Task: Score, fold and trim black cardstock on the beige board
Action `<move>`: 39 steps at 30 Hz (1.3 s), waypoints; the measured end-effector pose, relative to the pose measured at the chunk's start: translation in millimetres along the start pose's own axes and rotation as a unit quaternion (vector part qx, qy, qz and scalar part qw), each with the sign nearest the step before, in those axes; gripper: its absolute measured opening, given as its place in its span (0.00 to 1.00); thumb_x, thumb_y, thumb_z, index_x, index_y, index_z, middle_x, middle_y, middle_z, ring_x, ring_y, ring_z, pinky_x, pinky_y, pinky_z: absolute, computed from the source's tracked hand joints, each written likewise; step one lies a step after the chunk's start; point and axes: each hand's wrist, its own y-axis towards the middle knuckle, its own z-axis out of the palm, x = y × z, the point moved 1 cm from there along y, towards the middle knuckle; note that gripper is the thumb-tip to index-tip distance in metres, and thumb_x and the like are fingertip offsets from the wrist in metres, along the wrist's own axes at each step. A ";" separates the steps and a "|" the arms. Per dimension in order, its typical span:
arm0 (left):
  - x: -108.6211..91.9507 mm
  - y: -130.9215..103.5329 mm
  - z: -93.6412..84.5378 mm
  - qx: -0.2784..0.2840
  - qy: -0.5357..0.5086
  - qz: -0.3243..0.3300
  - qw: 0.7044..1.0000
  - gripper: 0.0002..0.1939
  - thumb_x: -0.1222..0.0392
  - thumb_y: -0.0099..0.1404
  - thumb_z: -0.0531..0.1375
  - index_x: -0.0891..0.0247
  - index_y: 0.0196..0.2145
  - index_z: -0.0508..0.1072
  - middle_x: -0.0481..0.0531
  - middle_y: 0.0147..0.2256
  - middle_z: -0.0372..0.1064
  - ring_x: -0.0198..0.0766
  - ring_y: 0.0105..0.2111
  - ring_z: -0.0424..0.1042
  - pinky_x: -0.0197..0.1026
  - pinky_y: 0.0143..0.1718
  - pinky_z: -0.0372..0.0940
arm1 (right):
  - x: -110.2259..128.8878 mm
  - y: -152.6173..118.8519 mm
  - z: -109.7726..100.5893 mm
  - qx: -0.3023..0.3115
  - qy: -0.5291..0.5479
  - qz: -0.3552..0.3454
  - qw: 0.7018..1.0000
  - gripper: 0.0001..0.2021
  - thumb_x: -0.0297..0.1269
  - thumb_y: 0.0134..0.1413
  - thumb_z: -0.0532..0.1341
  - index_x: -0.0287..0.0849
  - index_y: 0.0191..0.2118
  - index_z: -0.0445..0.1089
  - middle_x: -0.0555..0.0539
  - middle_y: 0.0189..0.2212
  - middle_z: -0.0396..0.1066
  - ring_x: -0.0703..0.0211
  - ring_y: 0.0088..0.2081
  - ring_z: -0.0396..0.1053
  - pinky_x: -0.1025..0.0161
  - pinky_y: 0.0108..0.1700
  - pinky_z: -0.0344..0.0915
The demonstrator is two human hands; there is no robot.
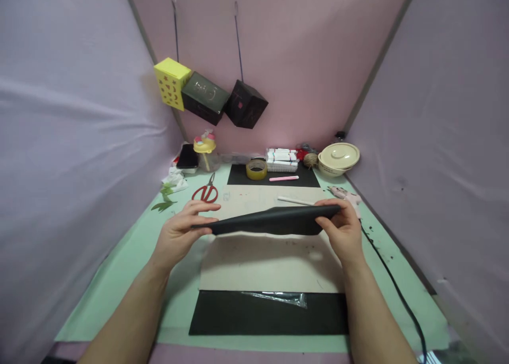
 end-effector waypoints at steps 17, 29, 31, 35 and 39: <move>25.1 -26.0 24.0 0.168 0.304 0.057 0.936 0.15 0.67 0.69 0.52 0.62 0.49 0.73 0.54 0.51 0.73 0.41 0.50 0.74 0.45 0.51 0.71 | 11.0 -7.6 -21.2 0.280 -0.362 0.049 0.888 0.18 0.42 0.55 0.61 0.49 0.52 0.64 0.46 0.53 0.68 0.49 0.54 0.66 0.51 0.54 0.65; 22.1 -59.6 42.7 0.285 0.359 -0.017 0.888 0.20 0.56 0.70 0.56 0.64 0.57 0.67 0.61 0.60 0.63 0.49 0.62 0.59 0.59 0.64 0.52 | 34.2 -69.0 60.4 0.372 -0.505 -0.184 0.757 0.32 0.46 0.60 0.59 0.41 0.66 0.52 0.40 0.67 0.50 0.44 0.68 0.45 0.40 0.65 0.47; 17.3 -60.3 44.3 0.299 0.359 -0.037 0.883 0.24 0.54 0.68 0.58 0.64 0.59 0.64 0.62 0.62 0.59 0.49 0.64 0.55 0.58 0.64 0.52 | 35.7 -74.6 73.8 0.405 -0.493 -0.194 0.745 0.34 0.49 0.59 0.59 0.41 0.67 0.51 0.41 0.68 0.49 0.46 0.68 0.45 0.42 0.65 0.49; 12.5 -62.0 44.6 0.317 0.343 -0.074 0.881 0.29 0.54 0.66 0.61 0.63 0.61 0.62 0.61 0.64 0.56 0.50 0.66 0.50 0.58 0.65 0.49 | 25.8 -81.9 87.2 0.431 -0.494 -0.191 0.731 0.38 0.58 0.57 0.57 0.39 0.66 0.53 0.39 0.67 0.51 0.43 0.67 0.48 0.41 0.64 0.51; 13.4 -62.5 37.4 0.306 0.296 -0.095 0.900 0.31 0.50 0.66 0.60 0.61 0.62 0.61 0.60 0.67 0.48 0.50 0.68 0.45 0.58 0.66 0.46 | 17.7 -85.5 89.0 0.434 -0.497 -0.177 0.730 0.38 0.60 0.58 0.54 0.41 0.67 0.53 0.39 0.66 0.52 0.43 0.66 0.50 0.40 0.64 0.50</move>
